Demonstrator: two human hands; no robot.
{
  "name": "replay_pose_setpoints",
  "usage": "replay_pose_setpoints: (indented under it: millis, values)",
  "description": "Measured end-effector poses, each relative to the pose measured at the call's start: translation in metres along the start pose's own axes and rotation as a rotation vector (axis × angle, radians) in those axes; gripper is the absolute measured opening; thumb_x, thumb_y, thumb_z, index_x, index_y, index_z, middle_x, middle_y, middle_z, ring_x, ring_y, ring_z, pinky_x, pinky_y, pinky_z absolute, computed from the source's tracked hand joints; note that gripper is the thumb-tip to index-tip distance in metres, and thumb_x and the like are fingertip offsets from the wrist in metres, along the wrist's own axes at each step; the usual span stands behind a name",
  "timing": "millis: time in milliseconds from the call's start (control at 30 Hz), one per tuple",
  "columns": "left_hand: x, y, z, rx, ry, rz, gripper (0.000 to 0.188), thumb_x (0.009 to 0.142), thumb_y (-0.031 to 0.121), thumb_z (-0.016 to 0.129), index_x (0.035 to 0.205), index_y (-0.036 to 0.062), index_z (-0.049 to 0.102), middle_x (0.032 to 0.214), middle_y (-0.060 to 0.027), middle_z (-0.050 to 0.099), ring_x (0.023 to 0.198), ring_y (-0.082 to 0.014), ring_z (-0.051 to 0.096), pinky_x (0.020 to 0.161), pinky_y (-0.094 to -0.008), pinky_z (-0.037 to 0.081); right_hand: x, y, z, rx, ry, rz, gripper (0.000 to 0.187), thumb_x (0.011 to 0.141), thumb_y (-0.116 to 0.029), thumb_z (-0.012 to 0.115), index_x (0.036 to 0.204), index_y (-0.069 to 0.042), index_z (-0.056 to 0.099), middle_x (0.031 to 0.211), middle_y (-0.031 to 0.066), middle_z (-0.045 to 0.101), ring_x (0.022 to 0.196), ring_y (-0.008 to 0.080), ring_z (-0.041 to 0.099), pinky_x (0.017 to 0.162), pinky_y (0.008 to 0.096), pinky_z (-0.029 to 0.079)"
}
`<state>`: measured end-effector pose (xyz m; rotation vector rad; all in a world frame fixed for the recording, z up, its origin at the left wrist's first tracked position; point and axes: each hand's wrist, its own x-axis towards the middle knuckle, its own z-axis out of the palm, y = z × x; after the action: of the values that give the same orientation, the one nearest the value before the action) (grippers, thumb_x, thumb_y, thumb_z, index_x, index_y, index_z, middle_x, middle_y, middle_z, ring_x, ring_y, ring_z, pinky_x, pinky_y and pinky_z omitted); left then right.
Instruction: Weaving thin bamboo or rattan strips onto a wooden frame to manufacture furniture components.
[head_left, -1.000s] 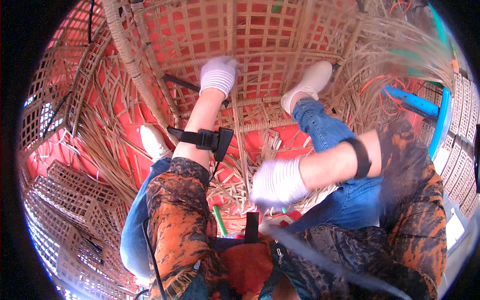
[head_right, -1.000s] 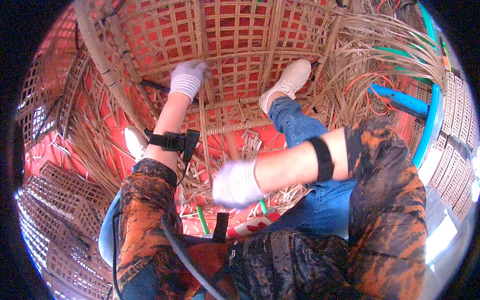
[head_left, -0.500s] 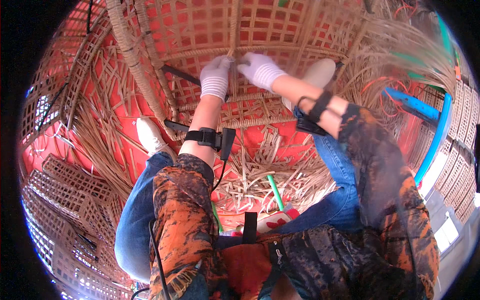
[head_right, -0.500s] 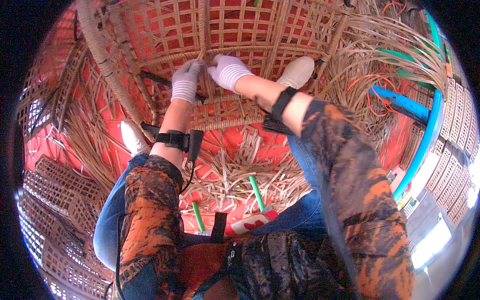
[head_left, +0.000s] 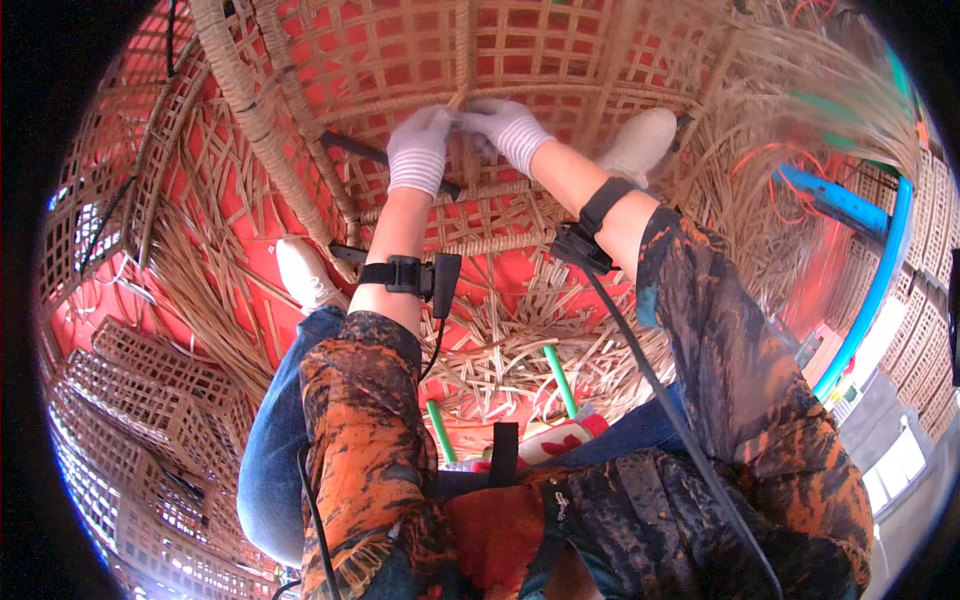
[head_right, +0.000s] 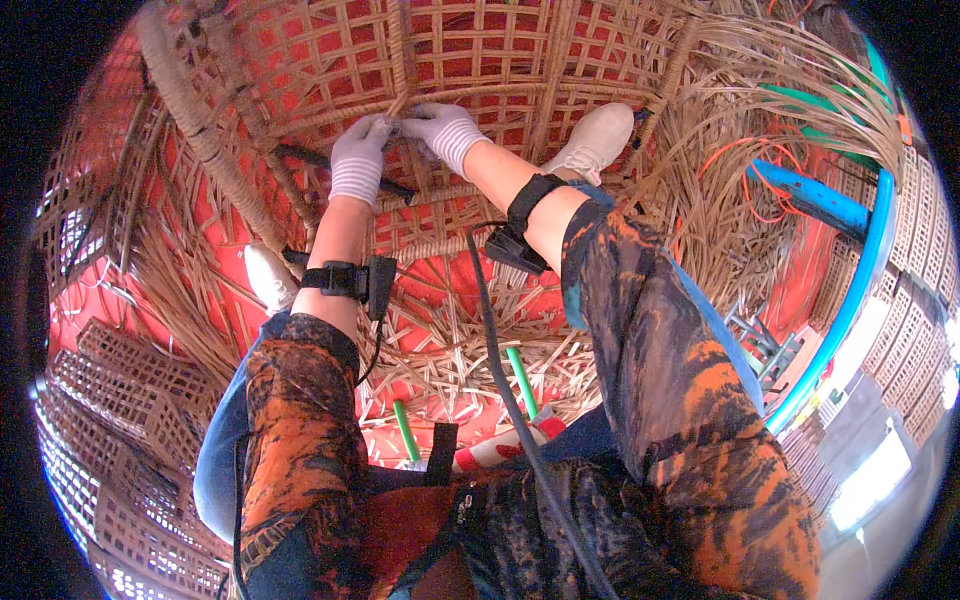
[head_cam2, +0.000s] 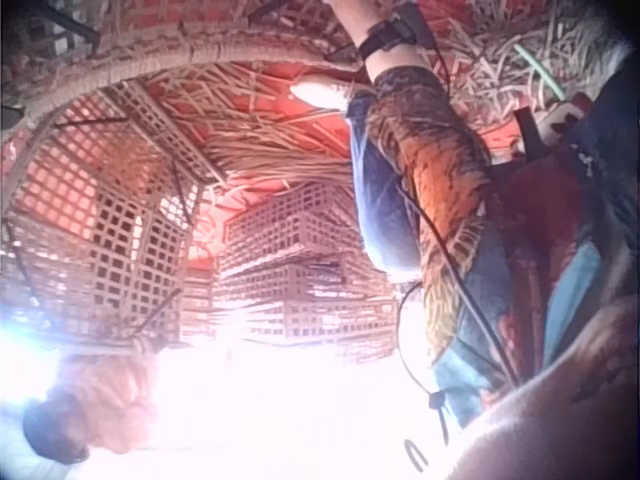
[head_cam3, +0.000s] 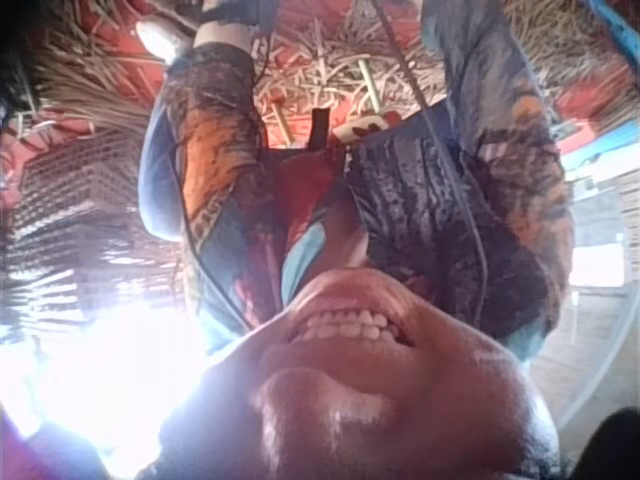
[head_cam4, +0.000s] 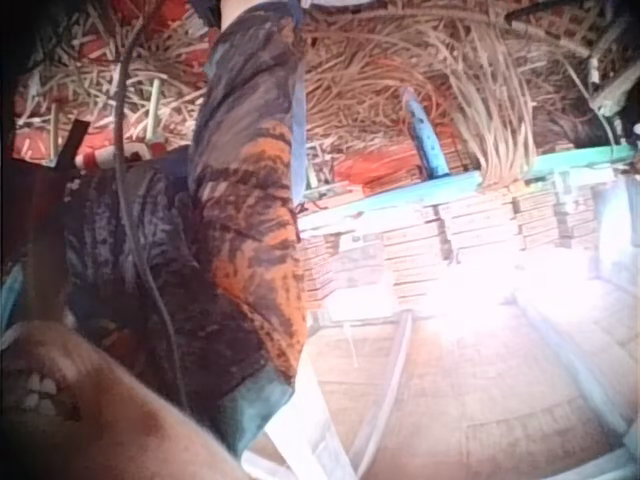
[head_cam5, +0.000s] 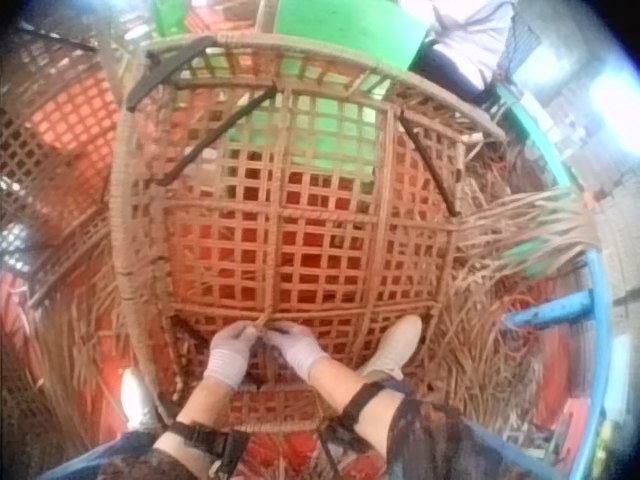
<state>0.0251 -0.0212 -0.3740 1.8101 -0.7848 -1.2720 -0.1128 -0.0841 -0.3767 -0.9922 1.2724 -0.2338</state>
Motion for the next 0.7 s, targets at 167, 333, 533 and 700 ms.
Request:
replay_pose_setpoints:
  millis: [167,333,533,700]
  values:
    - [-0.004,-0.007,-0.009,-0.09,0.034,-0.121,0.027,0.088,0.019,0.06,0.106,-0.0004,0.065,0.094,-0.0054,0.068,0.084,-0.0115,0.06,0.077,-0.0246,0.047,-0.006,-0.01,0.006,0.009,-0.041,0.06,0.03,0.082,-0.029,0.068,0.087,0.0,0.065,0.066,0.0048,0.058,0.058,0.0129,0.052,0.054,0.0281,0.041]
    - [0.002,-0.007,0.009,-0.022,0.128,-0.024,0.029,0.086,0.024,0.06,0.102,0.0006,0.066,0.092,-0.0124,0.068,0.084,-0.021,0.063,0.077,-0.0305,0.048,0.003,-0.001,0.002,0.068,0.055,0.024,0.034,0.082,-0.033,0.069,0.094,-0.001,0.065,0.078,0.005,0.062,0.067,0.0147,0.055,0.06,0.029,0.045]
    - [-0.003,0.004,0.012,0.223,0.245,-0.052,0.035,0.085,0.031,0.057,0.1,0.0014,0.066,0.098,-0.0198,0.066,0.094,-0.0338,0.062,0.085,-0.0365,0.046,0.002,0.004,0.013,0.01,0.12,-0.005,0.04,0.083,-0.026,0.067,0.11,0.003,0.063,0.093,0.0104,0.067,0.07,0.0169,0.06,0.063,0.0297,0.049]
    - [0.022,-0.01,0.037,0.097,0.093,-0.138,0.034,0.084,0.031,0.056,0.099,0.0021,0.065,0.096,-0.0181,0.066,0.093,-0.0343,0.061,0.084,-0.0379,0.045,0.01,0.025,-0.01,0.209,0.184,-0.106,0.028,0.088,-0.017,0.059,0.108,0.002,0.062,0.094,0.0104,0.065,0.07,0.0181,0.06,0.063,0.0315,0.051]
